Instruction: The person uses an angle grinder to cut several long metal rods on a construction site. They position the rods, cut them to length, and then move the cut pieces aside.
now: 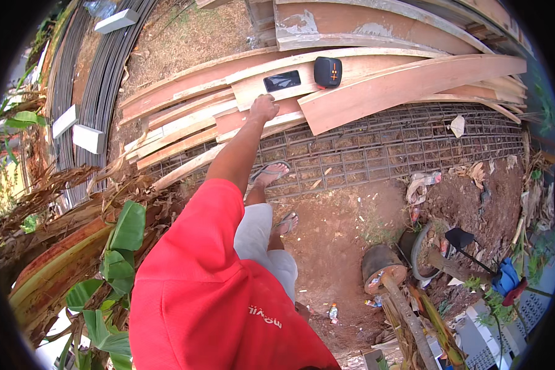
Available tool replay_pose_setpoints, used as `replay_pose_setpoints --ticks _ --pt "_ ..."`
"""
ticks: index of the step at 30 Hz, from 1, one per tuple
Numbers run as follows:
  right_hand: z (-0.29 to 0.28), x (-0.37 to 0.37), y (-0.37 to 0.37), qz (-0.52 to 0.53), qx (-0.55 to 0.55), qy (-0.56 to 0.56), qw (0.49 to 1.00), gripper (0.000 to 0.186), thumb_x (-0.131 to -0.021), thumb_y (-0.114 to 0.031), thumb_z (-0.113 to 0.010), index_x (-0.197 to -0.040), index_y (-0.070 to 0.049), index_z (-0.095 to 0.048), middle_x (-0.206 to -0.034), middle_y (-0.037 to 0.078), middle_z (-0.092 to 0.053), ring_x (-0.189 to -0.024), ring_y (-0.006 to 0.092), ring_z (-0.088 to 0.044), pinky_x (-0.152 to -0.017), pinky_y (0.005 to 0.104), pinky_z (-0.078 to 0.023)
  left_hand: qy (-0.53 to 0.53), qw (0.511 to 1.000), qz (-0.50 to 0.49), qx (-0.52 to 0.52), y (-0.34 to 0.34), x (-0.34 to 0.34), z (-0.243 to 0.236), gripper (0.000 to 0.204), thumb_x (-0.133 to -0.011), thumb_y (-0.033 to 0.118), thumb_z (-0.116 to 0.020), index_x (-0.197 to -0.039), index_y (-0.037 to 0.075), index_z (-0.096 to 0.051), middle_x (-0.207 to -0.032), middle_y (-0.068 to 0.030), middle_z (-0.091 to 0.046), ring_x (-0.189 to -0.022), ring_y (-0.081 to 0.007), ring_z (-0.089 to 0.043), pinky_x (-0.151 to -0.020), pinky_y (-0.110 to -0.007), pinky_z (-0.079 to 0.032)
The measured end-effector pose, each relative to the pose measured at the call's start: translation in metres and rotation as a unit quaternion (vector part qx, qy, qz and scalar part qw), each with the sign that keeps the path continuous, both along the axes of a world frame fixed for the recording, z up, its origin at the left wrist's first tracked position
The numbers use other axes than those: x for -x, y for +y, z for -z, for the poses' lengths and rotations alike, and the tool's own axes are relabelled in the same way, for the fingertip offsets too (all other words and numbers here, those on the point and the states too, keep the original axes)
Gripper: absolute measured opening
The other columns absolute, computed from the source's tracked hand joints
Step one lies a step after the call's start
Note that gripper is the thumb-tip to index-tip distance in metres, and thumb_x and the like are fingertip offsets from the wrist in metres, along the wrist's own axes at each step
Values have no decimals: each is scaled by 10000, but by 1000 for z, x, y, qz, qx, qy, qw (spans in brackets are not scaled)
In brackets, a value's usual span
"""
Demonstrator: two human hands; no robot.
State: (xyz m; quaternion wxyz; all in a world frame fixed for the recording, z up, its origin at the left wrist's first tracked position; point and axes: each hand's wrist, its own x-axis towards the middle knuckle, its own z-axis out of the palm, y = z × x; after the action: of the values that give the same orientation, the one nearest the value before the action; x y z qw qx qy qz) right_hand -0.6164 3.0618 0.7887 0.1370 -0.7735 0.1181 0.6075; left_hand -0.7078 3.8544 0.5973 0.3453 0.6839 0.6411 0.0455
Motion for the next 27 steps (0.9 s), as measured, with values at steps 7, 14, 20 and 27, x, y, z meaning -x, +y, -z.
replay_pose_setpoints --ticks 7,14,20,27 --pt "-34 29 137 229 45 -46 971 411 -974 -271 -575 -1284 -10 -646 -957 122 -700 -822 225 -698 -719 359 -578 140 987 73 -18 92 -49 70 599 -867 205 -664 -1416 18 -514 -1429 -198 -536 -1362 -379 -515 -1102 -524 -464" --pt "-32 38 129 248 65 -41 966 409 -979 -277 -602 -1289 -11 -623 -978 140 -704 -813 233 -708 -720 347 -594 186 976 68 -89 97 -53 118 643 -863 187 -678 -1446 -4 -486 -1414 -174 -531 -1381 -374 -480 -1157 -548 -379" --pt "-13 46 114 259 84 -16 962 354 -979 -227 -614 -1259 -14 -646 -980 147 -715 -803 232 -710 -717 344 -594 138 982 66 -109 100 -43 119 372 -931 237 -673 -1281 111 -688 -1342 -169 -588 -1251 -371 -598 -1030 -542 -510" --pt "-3 40 152 264 -28 -67 962 265 -998 -199 -616 -1190 -27 -675 -923 100 -711 -781 193 -700 -713 322 -584 54 993 41 -92 73 4 54 264 -955 308 -670 -1148 185 -801 -1169 -149 -712 -1086 -366 -692 -954 -494 -545"
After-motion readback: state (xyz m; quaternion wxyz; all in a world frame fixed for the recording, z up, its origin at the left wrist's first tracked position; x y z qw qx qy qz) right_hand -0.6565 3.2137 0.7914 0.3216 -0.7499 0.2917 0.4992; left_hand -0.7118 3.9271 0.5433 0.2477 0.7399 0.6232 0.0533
